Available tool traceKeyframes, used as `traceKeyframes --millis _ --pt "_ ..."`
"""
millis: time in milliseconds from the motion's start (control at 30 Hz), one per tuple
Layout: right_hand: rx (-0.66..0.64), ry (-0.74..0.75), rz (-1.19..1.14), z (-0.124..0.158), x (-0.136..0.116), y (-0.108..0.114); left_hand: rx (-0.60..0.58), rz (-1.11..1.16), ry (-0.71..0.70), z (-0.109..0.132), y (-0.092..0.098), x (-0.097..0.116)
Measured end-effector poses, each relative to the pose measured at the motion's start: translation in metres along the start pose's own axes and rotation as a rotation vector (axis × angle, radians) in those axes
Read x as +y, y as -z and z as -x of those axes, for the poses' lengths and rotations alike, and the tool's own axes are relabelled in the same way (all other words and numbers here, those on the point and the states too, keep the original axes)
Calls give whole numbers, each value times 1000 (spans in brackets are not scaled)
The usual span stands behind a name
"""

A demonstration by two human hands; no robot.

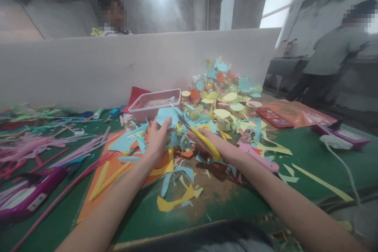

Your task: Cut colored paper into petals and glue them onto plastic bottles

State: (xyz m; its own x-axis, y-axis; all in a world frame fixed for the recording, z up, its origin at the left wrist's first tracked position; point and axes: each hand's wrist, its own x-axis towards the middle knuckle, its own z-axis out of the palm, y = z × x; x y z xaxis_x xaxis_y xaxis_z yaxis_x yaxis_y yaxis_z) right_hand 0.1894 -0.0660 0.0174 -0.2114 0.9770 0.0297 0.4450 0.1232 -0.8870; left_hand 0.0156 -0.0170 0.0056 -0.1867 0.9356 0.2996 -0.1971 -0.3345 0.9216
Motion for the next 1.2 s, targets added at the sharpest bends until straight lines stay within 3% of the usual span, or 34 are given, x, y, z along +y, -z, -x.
traceKeyframes --millis 200,500,867,1200 --pt "22 -108 59 -6 4 -1 34 39 36 -2 1 -1" --pt "-58 41 92 0 9 -1 78 67 50 -6 2 -1" --pt "6 -21 92 -5 9 -1 5 28 62 -10 6 -7" --pt "2 -114 47 -4 2 -1 8 63 7 -10 7 -8"
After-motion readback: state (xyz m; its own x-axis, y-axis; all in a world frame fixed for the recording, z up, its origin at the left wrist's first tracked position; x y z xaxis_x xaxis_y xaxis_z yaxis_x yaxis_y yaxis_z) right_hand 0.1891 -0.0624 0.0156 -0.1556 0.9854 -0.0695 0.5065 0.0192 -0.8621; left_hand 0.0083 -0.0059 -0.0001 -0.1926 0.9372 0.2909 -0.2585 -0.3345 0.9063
